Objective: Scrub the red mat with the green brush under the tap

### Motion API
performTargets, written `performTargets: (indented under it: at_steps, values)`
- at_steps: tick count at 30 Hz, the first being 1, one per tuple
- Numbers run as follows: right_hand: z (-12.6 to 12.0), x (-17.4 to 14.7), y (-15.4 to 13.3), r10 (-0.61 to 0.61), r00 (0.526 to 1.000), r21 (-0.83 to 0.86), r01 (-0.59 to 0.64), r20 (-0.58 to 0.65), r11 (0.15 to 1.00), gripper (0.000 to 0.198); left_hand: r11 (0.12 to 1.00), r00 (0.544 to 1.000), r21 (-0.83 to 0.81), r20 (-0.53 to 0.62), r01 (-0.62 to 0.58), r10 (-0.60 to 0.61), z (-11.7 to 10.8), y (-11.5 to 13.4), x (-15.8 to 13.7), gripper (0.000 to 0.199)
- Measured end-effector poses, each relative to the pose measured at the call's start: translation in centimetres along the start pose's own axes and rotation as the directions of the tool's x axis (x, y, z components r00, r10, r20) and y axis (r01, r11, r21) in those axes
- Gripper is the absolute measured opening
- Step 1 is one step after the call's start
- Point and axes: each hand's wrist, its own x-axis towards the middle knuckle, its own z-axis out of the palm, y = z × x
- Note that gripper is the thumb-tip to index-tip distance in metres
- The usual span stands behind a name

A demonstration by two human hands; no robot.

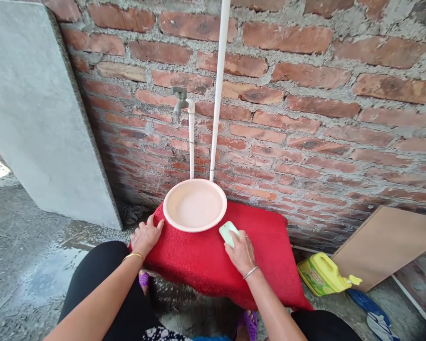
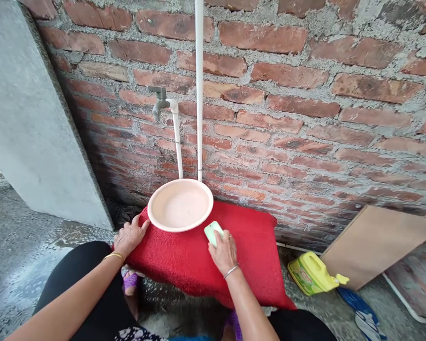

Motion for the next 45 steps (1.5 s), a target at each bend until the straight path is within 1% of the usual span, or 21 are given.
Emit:
performTargets:
  at_steps: [3,7,9,10,12,14,15,17,19,21,24,25,27,29,31,33,35,37,39,42,45]
  values:
    - [-1.9,0.3,4.7,0.202,0.979,-0.059,-0.202,-0.003,0.978,0.043,1.0,1.0,-0.003,0.007,0.002,-0.002,-0.2,0.1,-0.1,0.076]
    - [-5.6,-0.1,12.8,0.531,0.844,-0.15,-0.536,-0.08,0.831,0.054,1.0,1.0,-0.01,-0.003,0.006,-0.006,-0.2,0.3,-0.3,0.075]
    - [-6.5,-0.4,14.2,0.604,0.787,-0.165,-0.617,-0.127,0.77,0.058,1.0,1.0,-0.011,-0.004,0.007,-0.007,-0.2,0.3,-0.3,0.074]
    - [-6.5,-0.6,13.9,0.596,0.79,-0.157,-0.613,-0.144,0.774,0.058,1.0,1.0,-0.013,-0.003,0.009,-0.009,-0.2,0.3,-0.2,0.075]
    - [-5.4,-1.0,11.3,0.476,0.865,-0.103,-0.494,-0.158,0.863,0.054,1.0,1.0,-0.02,0.004,0.013,-0.013,-0.2,0.3,-0.2,0.076]
    - [-3.3,-1.9,7.0,0.232,0.96,-0.023,-0.238,-0.158,0.971,0.047,1.0,1.0,-0.023,0.012,0.018,-0.017,-0.3,0.3,-0.2,0.076]
    - [-2.1,-2.4,4.7,0.096,0.983,0.008,-0.096,-0.156,0.995,0.044,1.0,1.0,-0.023,0.015,0.017,-0.017,-0.3,0.3,-0.2,0.076]
    - [0.1,-3.4,1.0,-0.092,0.984,0.003,0.094,-0.154,0.996,0.04,1.0,1.0,-0.021,0.014,0.013,-0.013,-0.5,0.3,-0.3,0.075]
    - [1.2,-4.2,-0.3,-0.15,0.978,-0.045,0.145,-0.145,0.988,0.04,1.0,1.0,-0.019,0.005,0.008,-0.008,-0.5,0.3,-0.4,0.076]
    - [0.9,-4.5,1.4,-0.076,0.989,-0.107,0.063,-0.129,0.992,0.039,1.0,1.0,-0.013,0.001,0.008,-0.008,-0.5,0.4,-0.4,0.076]
    - [-1.6,-4.5,8.0,0.188,0.975,-0.21,-0.209,-0.118,0.955,0.043,1.0,1.0,-0.006,0.008,0.013,-0.013,-0.4,0.4,-0.3,0.075]
    - [-2.7,-4.5,10.5,0.296,0.946,-0.239,-0.32,-0.131,0.917,0.046,1.0,1.0,-0.008,0.008,0.013,-0.013,-0.3,0.3,-0.2,0.075]
    - [-4.6,-4.5,14.8,0.507,0.843,-0.251,-0.538,-0.181,0.805,0.053,1.0,1.0,-0.016,0.005,0.01,-0.01,0.0,0.3,0.0,0.076]
    - [-5.8,-4.4,17.1,0.608,0.759,-0.198,-0.65,-0.235,0.734,0.059,1.0,1.0,-0.025,0.002,0.009,-0.009,0.2,0.2,0.1,0.076]
    - [-5.7,-4.3,16.5,0.557,0.788,-0.107,-0.598,-0.264,0.795,0.061,1.0,1.0,-0.028,0.004,0.012,-0.011,0.2,0.2,0.1,0.076]
    - [-4.5,-4.1,13.4,0.387,0.89,-0.002,-0.399,-0.241,0.917,0.058,0.999,1.0,-0.028,0.007,0.015,-0.015,0.1,0.3,0.0,0.076]
    - [-2.5,-4.1,8.6,0.157,0.972,0.082,-0.145,-0.176,0.986,0.05,0.999,1.0,-0.029,0.006,0.015,-0.015,-0.1,0.4,-0.1,0.075]
    - [-0.7,-4.2,3.6,-0.054,0.992,0.098,0.065,-0.111,0.993,0.042,0.999,1.0,-0.029,0.007,0.013,-0.013,-0.3,0.4,-0.3,0.074]
    - [0.4,-4.0,0.1,-0.173,0.983,0.052,0.177,-0.063,0.983,0.039,1.0,1.0,-0.023,0.008,0.009,-0.009,-0.4,0.5,-0.4,0.073]
    - [0.1,-3.2,-0.5,-0.155,0.988,-0.042,0.155,-0.008,0.987,0.039,1.0,1.0,-0.01,0.002,0.004,-0.004,-0.5,0.5,-0.5,0.072]
    - [-1.8,-2.3,4.3,0.06,0.998,-0.145,-0.057,0.012,0.988,0.041,1.0,1.0,-0.006,0.002,0.005,-0.005,-0.6,0.7,-0.6,0.071]
